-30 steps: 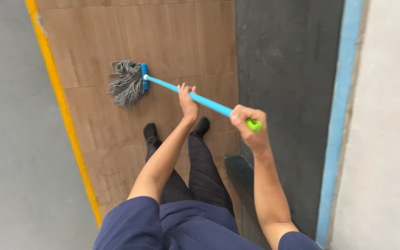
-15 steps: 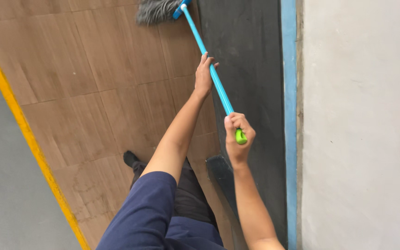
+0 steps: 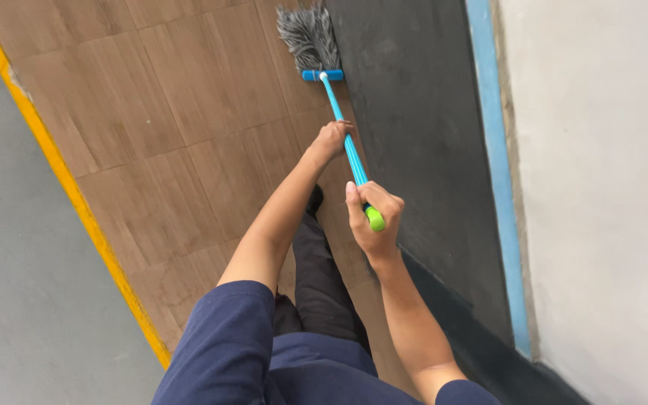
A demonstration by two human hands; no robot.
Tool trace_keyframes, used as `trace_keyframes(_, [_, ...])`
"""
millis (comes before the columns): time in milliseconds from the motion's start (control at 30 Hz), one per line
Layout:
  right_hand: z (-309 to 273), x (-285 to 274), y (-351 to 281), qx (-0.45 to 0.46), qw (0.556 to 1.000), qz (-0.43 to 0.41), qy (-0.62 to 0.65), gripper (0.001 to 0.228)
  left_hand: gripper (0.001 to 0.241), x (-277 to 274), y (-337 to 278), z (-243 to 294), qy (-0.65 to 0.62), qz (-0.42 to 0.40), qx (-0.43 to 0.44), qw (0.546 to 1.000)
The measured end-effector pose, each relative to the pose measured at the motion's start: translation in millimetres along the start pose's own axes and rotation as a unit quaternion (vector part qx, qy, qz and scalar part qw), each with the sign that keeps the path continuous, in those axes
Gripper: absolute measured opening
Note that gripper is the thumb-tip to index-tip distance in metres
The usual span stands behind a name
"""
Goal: The person mops a wood-patterned floor with a mop and pours water from a bottle onto the surface.
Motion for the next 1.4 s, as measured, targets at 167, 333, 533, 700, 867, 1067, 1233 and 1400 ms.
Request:
trace_keyframes(167, [-32,1,-66,0.013,0.992,0.056,-0.117,0.033,0.027,3,-84,38,-0.050,-0.123,-0.047,0.990])
trace_keyframes(333, [-63,-2,-124,0.046,0.993,0.039,-0.103,0.035,0.023,-22,-158,76,0.010,-0.236,-0.067,0.969])
trace_keyframes(533, [-96,-11,-180,0.039,0.997,-0.055,-0.037,0.034,0.037,-116,-244,107,-0.013,-0.143,-0.110,0.983])
trace_keyframes(700, [-97,-31,-215,0.080,0.985,-0.126,0.083,0.033,0.029,-178,-301,122,0.096,-0.167,-0.103,0.976])
trace_keyframes(867, [-62,-41,-252,0.131,0.940,-0.240,0.203,0.026,0.037,-206,-382,110,0.140,-0.083,-0.190,0.968])
trace_keyframes(1067, [6,16,-306,0.265,0.886,-0.213,0.315,0.027,0.028,-214,-455,41,0.217,-0.035,-0.271,0.937])
trace_keyframes(1233, [57,41,-317,0.352,0.847,-0.206,0.341,0.024,0.024,-190,-478,-14,0.200,-0.004,-0.313,0.929])
trace_keyframes(1400, [75,-15,-277,0.304,0.882,-0.191,0.304,0.023,0.013,-121,-436,-8,0.122,0.077,-0.220,0.965])
Point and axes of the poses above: each hand's wrist, its own y-axis towards the middle knuckle, its own x-axis out of the palm, z = x × y, the point moved 2 cm from there along y, towards the middle knuckle, and after that the axes turned 7 degrees about z, right-handed, at the moved point
